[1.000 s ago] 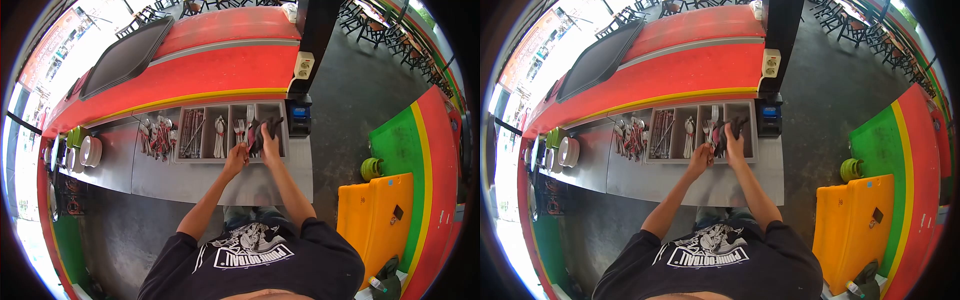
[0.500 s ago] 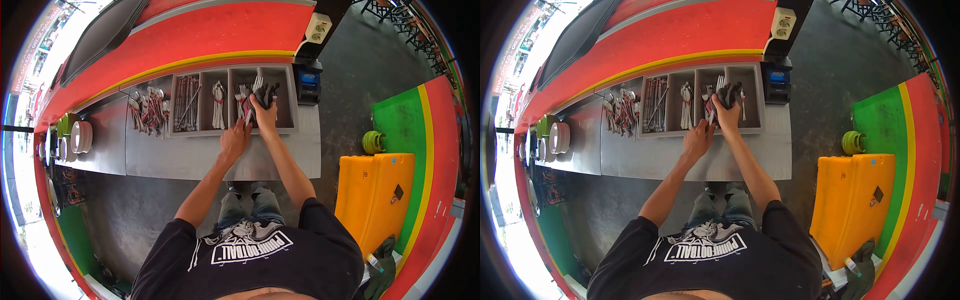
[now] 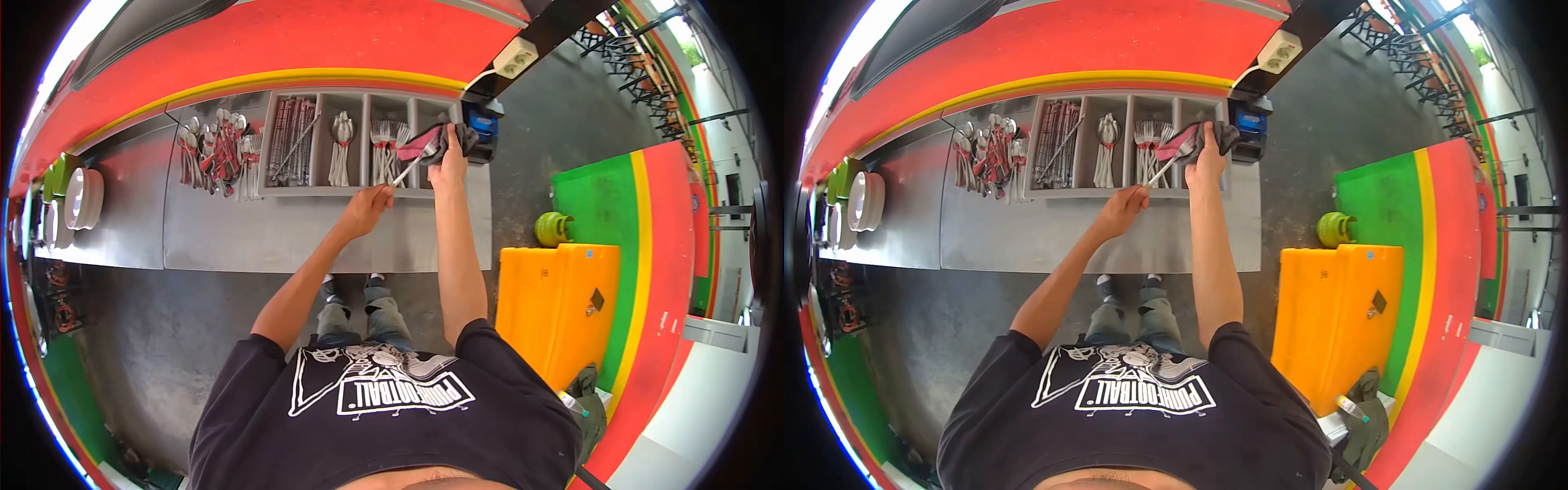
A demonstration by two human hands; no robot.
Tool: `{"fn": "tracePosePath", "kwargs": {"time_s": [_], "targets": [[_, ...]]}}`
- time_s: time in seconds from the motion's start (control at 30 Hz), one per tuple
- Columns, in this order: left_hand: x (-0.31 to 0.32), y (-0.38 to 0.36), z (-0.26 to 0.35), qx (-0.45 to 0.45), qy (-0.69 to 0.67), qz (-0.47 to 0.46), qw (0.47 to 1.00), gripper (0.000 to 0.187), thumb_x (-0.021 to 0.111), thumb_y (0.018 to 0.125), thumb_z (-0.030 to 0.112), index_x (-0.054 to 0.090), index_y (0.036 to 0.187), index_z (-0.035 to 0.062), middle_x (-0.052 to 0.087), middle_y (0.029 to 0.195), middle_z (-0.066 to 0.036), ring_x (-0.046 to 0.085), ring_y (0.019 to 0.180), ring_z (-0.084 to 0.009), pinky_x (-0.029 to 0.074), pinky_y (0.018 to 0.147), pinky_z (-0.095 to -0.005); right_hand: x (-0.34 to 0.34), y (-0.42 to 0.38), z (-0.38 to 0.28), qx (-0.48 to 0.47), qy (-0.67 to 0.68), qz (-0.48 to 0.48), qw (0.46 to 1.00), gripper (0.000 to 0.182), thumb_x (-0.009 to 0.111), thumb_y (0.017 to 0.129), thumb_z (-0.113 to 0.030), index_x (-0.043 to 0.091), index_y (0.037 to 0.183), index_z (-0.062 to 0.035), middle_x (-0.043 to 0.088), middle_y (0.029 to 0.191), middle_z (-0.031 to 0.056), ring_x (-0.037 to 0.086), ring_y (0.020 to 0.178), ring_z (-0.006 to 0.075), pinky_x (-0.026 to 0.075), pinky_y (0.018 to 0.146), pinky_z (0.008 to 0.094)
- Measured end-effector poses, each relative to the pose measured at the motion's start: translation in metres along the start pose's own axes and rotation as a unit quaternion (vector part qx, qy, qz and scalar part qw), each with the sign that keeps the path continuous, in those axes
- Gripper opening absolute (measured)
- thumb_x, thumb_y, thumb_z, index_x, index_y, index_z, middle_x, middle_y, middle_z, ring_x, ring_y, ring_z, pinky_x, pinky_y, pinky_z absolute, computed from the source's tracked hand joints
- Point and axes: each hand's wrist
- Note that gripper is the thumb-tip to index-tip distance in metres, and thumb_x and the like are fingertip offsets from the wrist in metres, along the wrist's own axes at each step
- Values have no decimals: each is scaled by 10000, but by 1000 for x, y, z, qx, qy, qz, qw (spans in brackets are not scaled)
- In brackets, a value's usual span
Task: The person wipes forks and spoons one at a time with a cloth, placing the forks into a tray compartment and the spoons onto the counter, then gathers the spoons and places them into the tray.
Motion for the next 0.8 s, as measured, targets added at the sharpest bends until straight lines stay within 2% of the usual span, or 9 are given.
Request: {"fn": "tracePosePath", "kwargs": {"time_s": [0.17,0.27,0.37,0.4,0.5,0.6,0.7,0.73,0.8], "targets": [[-24,-12,10,-122,-235,-51,963,395,394,1028,382,463,772,90,331,602,38,294,529,-87,266,493,-244,-6,-45,-3,14,-41,-42,998,373,698,886,-248,555,1192,-89,629,1060,-3,613,941,134,527,798,302],[-30,-17,23,-132,-395,-131,899,407,390,1023,435,432,776,114,285,600,54,251,525,-71,224,478,-234,3,-110,8,110,-157,-74,979,388,708,874,-289,560,1152,-63,646,994,56,650,770,163,552,643,317],[-29,-30,16,-133,-506,-211,826,409,375,1023,445,431,787,116,304,599,49,264,527,-70,228,474,-239,1,-149,12,163,-189,-204,947,349,715,866,-277,560,1073,-42,654,898,94,643,630,187,533,523,307],[-29,-37,16,-137,-537,-233,799,409,368,1025,445,434,791,116,316,600,47,274,528,-70,232,474,-239,10,-159,16,121,-202,-174,956,294,719,861,-247,562,987,-33,649,839,112,617,535,197,502,444,301],[-30,-51,26,-198,-369,-119,900,378,386,1027,405,472,824,98,361,593,30,323,531,-79,261,479,-240,3,-159,21,116,-268,-169,941,277,746,836,-213,573,961,-36,645,813,91,617,544,186,477,427,289],[-33,-59,29,-166,-293,-21,941,377,391,1028,364,513,833,66,418,597,20,396,536,-97,311,490,-249,6,-163,45,34,-278,-99,955,224,757,822,-181,586,916,-71,622,748,40,599,549,172,443,413,298],[-39,-63,17,-56,-107,31,992,389,413,1021,325,533,801,29,473,590,-30,468,541,-141,371,512,-291,15,-168,51,87,-310,-112,940,241,779,800,-168,596,928,-77,631,765,37,608,594,156,461,459,293],[-40,-67,14,-28,-78,63,995,390,415,1019,314,530,789,21,485,593,-49,481,545,-153,382,521,-307,14,-162,59,100,-299,-89,945,232,771,805,-139,607,959,-84,639,825,22,622,676,144,498,552,290],[-38,-71,11,30,-18,120,992,394,419,1014,292,524,764,7,510,600,-87,508,553,-178,405,541,-340,21,-158,69,61,-247,-79,964,222,757,815,-110,616,984,-87,643,870,17,633,739,146,516,613,295]]}}
Point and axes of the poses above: each hand's wrist, its own y-axis towards the middle knuckle, its own x-axis out of the palm, z = x × y
